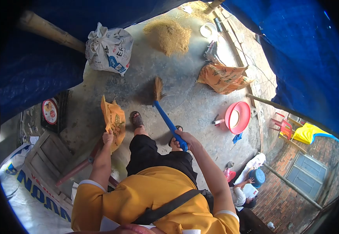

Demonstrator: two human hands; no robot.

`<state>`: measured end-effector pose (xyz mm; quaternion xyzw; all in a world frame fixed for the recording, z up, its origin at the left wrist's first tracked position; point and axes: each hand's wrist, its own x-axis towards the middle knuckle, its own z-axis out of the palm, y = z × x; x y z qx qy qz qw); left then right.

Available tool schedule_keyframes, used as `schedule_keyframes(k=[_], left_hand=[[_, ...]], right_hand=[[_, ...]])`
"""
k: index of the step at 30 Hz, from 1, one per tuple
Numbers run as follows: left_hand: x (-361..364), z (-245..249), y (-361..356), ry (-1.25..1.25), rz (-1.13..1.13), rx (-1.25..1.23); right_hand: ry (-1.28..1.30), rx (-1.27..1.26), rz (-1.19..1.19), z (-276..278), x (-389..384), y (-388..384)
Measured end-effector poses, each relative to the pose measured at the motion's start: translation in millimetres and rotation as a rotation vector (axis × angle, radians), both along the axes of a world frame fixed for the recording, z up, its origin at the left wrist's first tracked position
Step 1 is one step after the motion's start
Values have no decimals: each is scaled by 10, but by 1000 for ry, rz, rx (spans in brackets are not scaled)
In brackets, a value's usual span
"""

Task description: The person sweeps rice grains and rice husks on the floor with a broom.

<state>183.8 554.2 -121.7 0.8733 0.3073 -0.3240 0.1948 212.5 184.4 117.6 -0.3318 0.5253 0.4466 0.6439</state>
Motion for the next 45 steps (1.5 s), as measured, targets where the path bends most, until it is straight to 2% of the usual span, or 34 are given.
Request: schedule_keyframes(k=[2, 5, 8, 10, 14, 15, 16, 18, 20, 22, 25, 30, 33, 37, 39, 42, 45], left_hand=[[5, 33, -11, 14, 38, 28], [100, 372, -142, -41, -20, 41], [74, 399, -214, -21, -41, -34], [48, 381, -305, -53, -102, -2], [85, 354, -475, -159, -147, 71], [131, 389, -560, -172, -154, 76], [167, 424, -649, -167, -174, 90], [170, 546, -816, -172, -209, 118], [163, 702, -1064, -207, -151, 124], [209, 860, -1291, -171, -198, 120], [267, 908, -1535, -137, -333, 121], [389, 1056, -2129, -351, -563, 143], [331, 1147, -2558, -362, -592, 124], [421, 1121, -3001, -340, -711, 27], [457, 1148, -3288, -305, -721, 35], [458, 1111, -3720, -296, -890, -57], [338, 1192, -4252, -224, -971, -92]], right_hand=[[-12, -2, -18, -54, -122, -76], [-1, 42, -86, 9, -276, -188], [37, 58, -191, 119, -466, -357], [26, 91, -240, 155, -599, -496], [-59, 192, -502, 263, -890, -912], [-71, 199, -507, 326, -938, -1025], [-50, 270, -621, 376, -999, -1141], [-6, 383, -812, 504, -1132, -1338], [7, 422, -905, 508, -1329, -1583], [5, 458, -1006, 563, -1501, -1869], [-16, 421, -1149, 677, -1778, -2247], [44, 296, -1369, 631, -2140, -2841], [38, 248, -1435, 526, -2306, -3109], [68, 232, -1521, 406, -2372, -3427], [46, 266, -1653, 334, -2382, -3587], [22, 237, -1761, 67, -2505, -3817], [17, 196, -1860, 101, -2670, -3997]])
